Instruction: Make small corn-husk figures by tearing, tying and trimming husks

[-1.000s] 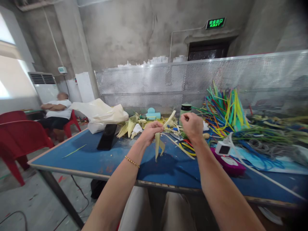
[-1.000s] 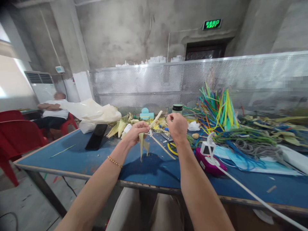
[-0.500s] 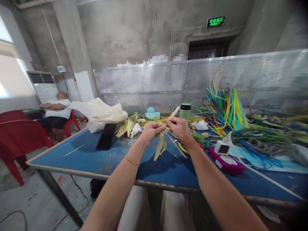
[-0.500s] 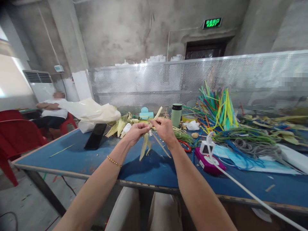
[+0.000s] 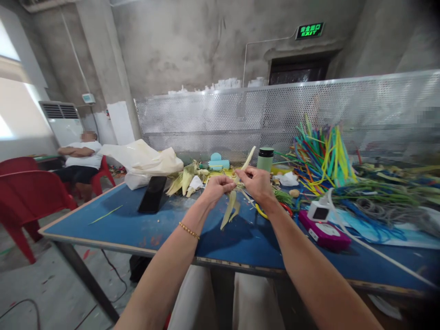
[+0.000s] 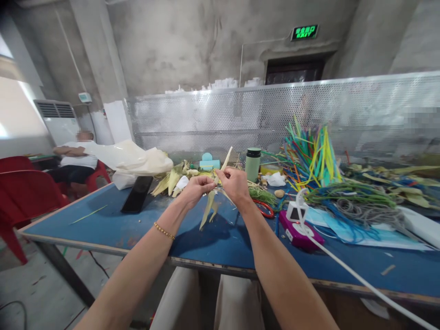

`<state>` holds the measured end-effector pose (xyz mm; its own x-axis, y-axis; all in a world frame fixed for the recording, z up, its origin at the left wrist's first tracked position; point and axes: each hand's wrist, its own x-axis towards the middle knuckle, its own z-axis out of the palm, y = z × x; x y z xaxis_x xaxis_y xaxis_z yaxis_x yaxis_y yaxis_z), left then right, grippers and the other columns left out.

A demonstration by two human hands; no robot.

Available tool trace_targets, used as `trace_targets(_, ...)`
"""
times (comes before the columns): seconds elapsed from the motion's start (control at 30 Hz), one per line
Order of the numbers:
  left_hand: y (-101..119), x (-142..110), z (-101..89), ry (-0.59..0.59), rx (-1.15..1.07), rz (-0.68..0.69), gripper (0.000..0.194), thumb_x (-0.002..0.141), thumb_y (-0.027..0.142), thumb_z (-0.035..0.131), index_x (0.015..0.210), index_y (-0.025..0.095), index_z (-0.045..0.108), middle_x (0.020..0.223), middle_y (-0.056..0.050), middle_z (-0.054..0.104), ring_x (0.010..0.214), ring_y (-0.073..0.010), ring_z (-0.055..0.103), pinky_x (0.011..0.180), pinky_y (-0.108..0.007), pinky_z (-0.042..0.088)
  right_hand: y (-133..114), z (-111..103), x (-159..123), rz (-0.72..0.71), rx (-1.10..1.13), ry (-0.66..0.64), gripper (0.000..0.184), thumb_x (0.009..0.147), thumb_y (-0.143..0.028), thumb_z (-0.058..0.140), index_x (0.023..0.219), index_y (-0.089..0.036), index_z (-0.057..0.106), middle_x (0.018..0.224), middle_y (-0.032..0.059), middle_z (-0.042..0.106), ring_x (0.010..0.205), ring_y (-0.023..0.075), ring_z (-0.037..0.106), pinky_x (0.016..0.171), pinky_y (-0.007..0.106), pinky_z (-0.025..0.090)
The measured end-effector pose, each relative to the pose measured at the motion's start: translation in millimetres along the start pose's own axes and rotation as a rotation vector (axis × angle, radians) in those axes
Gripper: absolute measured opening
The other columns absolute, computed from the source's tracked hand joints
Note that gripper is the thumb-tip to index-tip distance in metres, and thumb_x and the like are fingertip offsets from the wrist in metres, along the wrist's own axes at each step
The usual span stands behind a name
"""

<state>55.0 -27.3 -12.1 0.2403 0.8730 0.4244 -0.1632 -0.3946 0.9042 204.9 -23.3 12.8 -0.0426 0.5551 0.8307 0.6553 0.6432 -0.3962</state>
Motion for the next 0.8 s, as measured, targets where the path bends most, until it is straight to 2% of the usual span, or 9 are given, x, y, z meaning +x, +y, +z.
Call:
trace_targets(0.07, 0.8, -1.2, -0.6, -0.07, 0.035, -0.022, 0.03, 0.063, 0.037, 0.076, 0.062, 0.012, 0.06, 0.056, 0.001, 0.052, 0.05, -0.0064, 0.042, 0.051, -0.022, 0.03, 0.1, -0.5, 0.5, 0.009, 0.008, 0.011, 0.048, 0.082, -0.052, 0.055, 0.048, -0.018, 0.049, 0.048, -0.0005, 0.044, 0.049, 0.0116, 0.039, 0.05, 0.027, 0.029)
trace_targets(0.17, 1.4, -2.4, -1.8, -0.137, 0.125, -0.054, 0.035, 0.068, 0.043, 0.073, 0.057, 0.012, 0.058, 0.05, 0.002, 0.047, 0.046, -0.0062, 0.038, 0.047, -0.023, 0.025, 1.3, -1.5, 1.7, 0.038, 0.096, -0.011, 0.045, 0.081, -0.054, 0.056, 0.053, -0.018, 0.055, 0.051, 0.0007, 0.051, 0.051, 0.0126, 0.044, 0.051, 0.027, 0.033)
trace_targets(0.23, 1.1, -1.7, -3.2, -0.103, 0.128, -0.046, 0.036, 0.069, 0.043, 0.072, 0.055, 0.013, 0.056, 0.047, 0.002, 0.045, 0.044, -0.006, 0.037, 0.045, -0.023, 0.023, 3.1, -2.8, 2.7, 0.087, 0.185, -0.016, 0.041, 0.082, -0.054, 0.055, 0.064, -0.017, 0.062, 0.056, 0.0024, 0.058, 0.052, 0.0141, 0.049, 0.053, 0.026, 0.037)
trace_targets(0.37, 0.7, 2.0, -7.2, 0.075, -0.06, -0.018, 0.031, 0.068, 0.039, 0.074, 0.062, 0.013, 0.058, 0.054, 0.001, 0.052, 0.046, -0.006, 0.042, 0.047, -0.022, 0.028, 7.1, -5.8, 4.0, 0.17, 0.228, 0.046, 0.042, 0.085, -0.055, 0.051, 0.076, -0.016, 0.066, 0.065, 0.0062, 0.066, 0.057, 0.016, 0.056, 0.054, 0.026, 0.041)
trace_targets(0.47, 2.0, 3.4, -9.1, 0.107, -0.207, -0.034, 0.028, 0.067, 0.034, 0.075, 0.064, 0.012, 0.058, 0.058, 0.0, 0.054, 0.048, -0.0058, 0.045, 0.049, -0.022, 0.031, 6.9, -5.1, 2.7, 0.127, 0.205, -0.107, 0.045, 0.086, -0.054, 0.049, 0.07, -0.016, 0.066, 0.063, 0.0058, 0.066, 0.057, 0.0156, 0.056, 0.054, 0.026, 0.04)
trace_targets(0.53, 3.3, 3.3, -9.4, 0.095, -0.249, -0.039, 0.026, 0.067, 0.03, 0.075, 0.065, 0.012, 0.058, 0.06, -0.001, 0.054, 0.049, -0.0057, 0.046, 0.05, -0.022, 0.032, 5.4, -3.0, 1.2, 0.064, 0.199, -0.241, 0.039, 0.083, -0.05, 0.055, 0.069, -0.016, 0.066, 0.065, 0.0045, 0.066, 0.059, 0.0152, 0.056, 0.055, 0.026, 0.04)
trace_targets(0.6, 4.2, 3.0, -9.6, 0.098, -0.244, -0.03, 0.025, 0.067, 0.03, 0.075, 0.066, 0.012, 0.058, 0.06, 0.0, 0.054, 0.049, -0.0057, 0.046, 0.05, -0.022, 0.032, 4.1, -1.2, 0.2, 0.027, 0.19, -0.291, 0.029, 0.077, -0.044, 0.063, 0.069, -0.016, 0.066, 0.067, 0.0035, 0.066, 0.061, 0.0148, 0.056, 0.056, 0.026, 0.041)
trace_targets(0.7, 3.9, 3.7, -10.8, 0.132, -0.193, 0.017, 0.027, 0.067, 0.033, 0.074, 0.066, 0.013, 0.057, 0.059, 0.001, 0.053, 0.048, -0.0057, 0.045, 0.049, -0.021, 0.03, 3.9, -1.8, 0.0, 0.079, 0.22, -0.273, 0.023, 0.071, -0.038, 0.069, 0.07, -0.016, 0.062, 0.066, 0.0026, 0.064, 0.06, 0.0141, 0.056, 0.056, 0.025, 0.042)
trace_targets(0.8, 2.4, 5.5, -13.0, 0.173, -0.162, 0.058, 0.028, 0.066, 0.035, 0.075, 0.067, 0.014, 0.056, 0.056, 0.003, 0.051, 0.048, -0.0061, 0.044, 0.049, -0.021, 0.028, 5.4, -5.4, 0.1, 0.215, 0.366, -0.353, 0.028, 0.071, -0.04, 0.071, 0.08, -0.016, 0.06, 0.064, 0.0024, 0.065, 0.057, 0.0139, 0.058, 0.055, 0.025, 0.044)
